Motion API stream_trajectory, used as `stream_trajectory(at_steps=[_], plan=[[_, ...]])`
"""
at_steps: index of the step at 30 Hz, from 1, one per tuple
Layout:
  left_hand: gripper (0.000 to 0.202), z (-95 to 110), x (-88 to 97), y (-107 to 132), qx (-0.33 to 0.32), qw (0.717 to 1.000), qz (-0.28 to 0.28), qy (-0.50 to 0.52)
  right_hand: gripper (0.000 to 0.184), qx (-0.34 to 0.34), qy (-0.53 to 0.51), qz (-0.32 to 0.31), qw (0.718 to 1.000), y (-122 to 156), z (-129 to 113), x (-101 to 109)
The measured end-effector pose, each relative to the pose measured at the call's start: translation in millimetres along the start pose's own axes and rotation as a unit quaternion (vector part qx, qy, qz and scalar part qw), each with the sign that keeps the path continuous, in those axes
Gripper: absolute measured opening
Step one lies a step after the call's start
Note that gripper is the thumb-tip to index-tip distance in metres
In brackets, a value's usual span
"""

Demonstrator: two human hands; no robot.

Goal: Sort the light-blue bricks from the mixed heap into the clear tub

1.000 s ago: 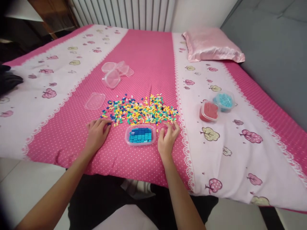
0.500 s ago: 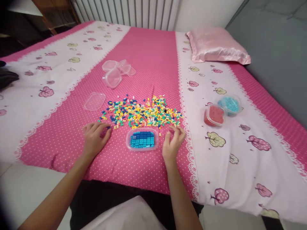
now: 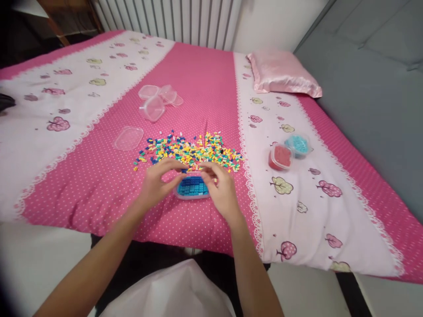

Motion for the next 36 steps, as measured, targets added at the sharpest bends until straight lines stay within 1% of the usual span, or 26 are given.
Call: stream_trajectory(at_steps=[2, 4, 7, 10, 14, 21, 26, 29, 30, 32, 34, 36], plan=[[0.014, 7, -15.9, -6, -0.01, 1.0, -0.018, 0.004, 0.018, -0.02, -0.05, -0.029, 0.998, -4, 0, -9], [0.014, 6, -25.8, -7, -0.004, 1.0, -0.011, -0.011, 0.016, -0.038, -0.085, -0.027, 0.995, -4, 7, -15], [0.018, -2, -32.3, -3, 0.001, 0.999, 0.017, -0.031, 0.018, -0.058, -0.113, -0.009, 0.992, -2, 19, -17], [0.022, -4, -36.2, -1, -0.007, 0.999, 0.019, -0.042, 0.021, -0.074, -0.131, -0.003, 0.989, 0, 26, -17], [0.025, -1, -38.1, -2, -0.035, 0.998, 0.015, -0.056, 0.026, -0.089, -0.147, -0.006, 0.985, -1, 28, -16], [0.023, 9, -38.8, -1, -0.094, 0.992, 0.016, -0.083, 0.033, -0.095, -0.152, -0.021, 0.984, -2, 29, -14], [0.023, 8, -36.8, 0, -0.096, 0.994, 0.027, -0.04, 0.032, -0.085, -0.134, -0.056, 0.986, -2, 31, -15], [0.018, 6, -32.8, 2, -0.099, 0.994, 0.03, -0.019, 0.027, -0.076, -0.111, -0.067, 0.989, -1, 32, -15], [0.016, 4, -30.4, 4, -0.089, 0.995, 0.035, -0.013, 0.026, -0.074, -0.099, -0.064, 0.99, -1, 31, -14], [0.012, -6, -23.3, 12, -0.034, 0.997, 0.065, -0.002, 0.025, -0.067, -0.064, -0.046, 0.995, 0, 29, -8], [0.013, -21, -14.2, 25, 0.05, 0.991, 0.124, 0.004, 0.022, -0.059, -0.022, -0.025, 0.998, 2, 26, -1], [0.017, -37, -6.4, 40, 0.11, 0.975, 0.192, 0.002, 0.017, -0.049, 0.018, -0.012, 0.999, 3, 22, 3]])
Point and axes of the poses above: each hand's wrist, its own y-axis away from the middle knuckle, its own x-axis out of the back of the hand, z = x × y, the point moved 5 cm from there along -y, towards the middle knuckle, and after that the axes turned 5 degrees about x, right-handed, at the moved point
